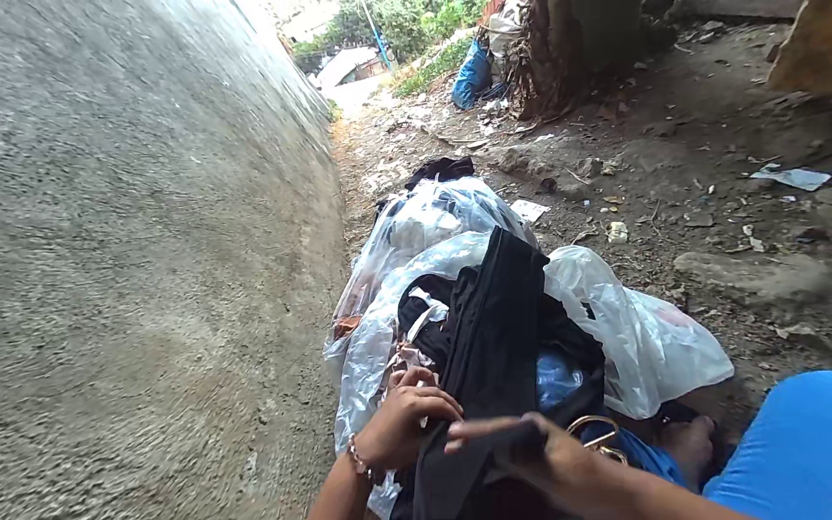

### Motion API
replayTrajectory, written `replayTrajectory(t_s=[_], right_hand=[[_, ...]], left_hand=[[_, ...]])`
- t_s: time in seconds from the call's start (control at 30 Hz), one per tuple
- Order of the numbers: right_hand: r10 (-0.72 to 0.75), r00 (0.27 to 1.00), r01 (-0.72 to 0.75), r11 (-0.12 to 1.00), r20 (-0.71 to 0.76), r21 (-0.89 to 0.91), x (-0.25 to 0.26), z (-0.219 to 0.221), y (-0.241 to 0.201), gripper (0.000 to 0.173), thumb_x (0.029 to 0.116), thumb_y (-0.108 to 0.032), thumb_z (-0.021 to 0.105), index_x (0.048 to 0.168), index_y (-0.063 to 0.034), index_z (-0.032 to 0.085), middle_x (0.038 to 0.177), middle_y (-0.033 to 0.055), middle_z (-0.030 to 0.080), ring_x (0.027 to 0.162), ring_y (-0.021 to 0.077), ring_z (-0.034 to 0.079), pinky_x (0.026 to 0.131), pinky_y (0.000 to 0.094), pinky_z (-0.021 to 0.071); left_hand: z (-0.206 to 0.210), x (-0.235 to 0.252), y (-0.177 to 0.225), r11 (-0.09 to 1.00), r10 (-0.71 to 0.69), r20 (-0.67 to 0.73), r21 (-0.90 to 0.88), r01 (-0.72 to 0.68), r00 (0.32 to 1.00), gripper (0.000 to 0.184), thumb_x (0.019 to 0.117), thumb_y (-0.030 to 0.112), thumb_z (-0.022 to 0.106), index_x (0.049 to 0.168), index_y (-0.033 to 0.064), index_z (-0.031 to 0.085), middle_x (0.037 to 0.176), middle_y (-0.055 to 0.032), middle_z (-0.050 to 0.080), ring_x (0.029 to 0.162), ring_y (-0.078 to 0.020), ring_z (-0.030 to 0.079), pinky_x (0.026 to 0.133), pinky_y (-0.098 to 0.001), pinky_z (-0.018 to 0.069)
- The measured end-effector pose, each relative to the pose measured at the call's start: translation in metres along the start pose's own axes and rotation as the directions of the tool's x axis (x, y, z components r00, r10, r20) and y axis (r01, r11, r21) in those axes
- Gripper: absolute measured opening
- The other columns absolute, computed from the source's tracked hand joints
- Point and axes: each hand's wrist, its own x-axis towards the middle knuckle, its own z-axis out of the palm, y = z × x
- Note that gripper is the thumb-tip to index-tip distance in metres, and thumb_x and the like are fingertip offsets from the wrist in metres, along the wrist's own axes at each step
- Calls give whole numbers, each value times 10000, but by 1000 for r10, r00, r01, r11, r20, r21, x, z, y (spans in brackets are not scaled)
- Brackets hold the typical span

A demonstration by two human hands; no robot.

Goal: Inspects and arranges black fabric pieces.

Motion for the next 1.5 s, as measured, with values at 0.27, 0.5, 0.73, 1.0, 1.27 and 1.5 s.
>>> replayTrajectory(t_s=[0.27,0.5,0.73,1.0,1.27,1.5], right_hand=[[760,529,-275,575,-378,771,31,-87,31,429,1105,-409,372,1313,-70,534,1121,131,689,1013,250,698,865,452,587],[739,563,-385,630,-370,674,27,-71,24,289,1037,-88,546,1317,-37,495,1046,141,711,912,244,728,786,418,621],[631,651,-602,767,-422,220,43,-87,35,341,968,-186,709,1239,3,624,1094,103,671,964,152,649,869,351,546],[400,780,-469,883,-481,-25,56,-112,39,170,989,-96,653,1115,17,663,976,97,688,877,128,648,825,335,544],[213,837,-386,883,-503,-268,62,-115,48,199,996,-177,669,1112,-24,722,1015,83,722,911,121,670,866,362,547],[289,848,-495,731,-444,-469,69,-127,63,367,1025,-310,632,1261,-32,682,1210,173,699,1158,284,655,1026,518,483]], left_hand=[[12,22,0,631,-692,221,-277,725,687,349,1045,331,522,1026,14,667,808,-33,609,733,-101,571,737,-343,498],[3,-13,36,670,-714,-32,-322,669,700,318,1011,301,550,951,24,696,798,-4,661,759,-55,632,755,-309,546],[24,-42,34,694,-706,-74,-272,666,705,367,1003,330,557,947,5,719,855,-66,687,851,-138,654,842,-377,533],[24,-33,22,799,-567,-84,-297,523,819,720,877,689,608,1117,22,736,1010,-82,728,987,-176,640,908,-413,518],[33,-25,18,771,-628,-167,-263,580,760,412,984,403,585,1048,28,743,940,-64,731,900,-137,688,880,-385,560],[37,-27,25,678,-729,-106,-246,692,676,538,891,491,659,1150,25,734,1076,-164,702,1090,-335,605,976,-538,467]])
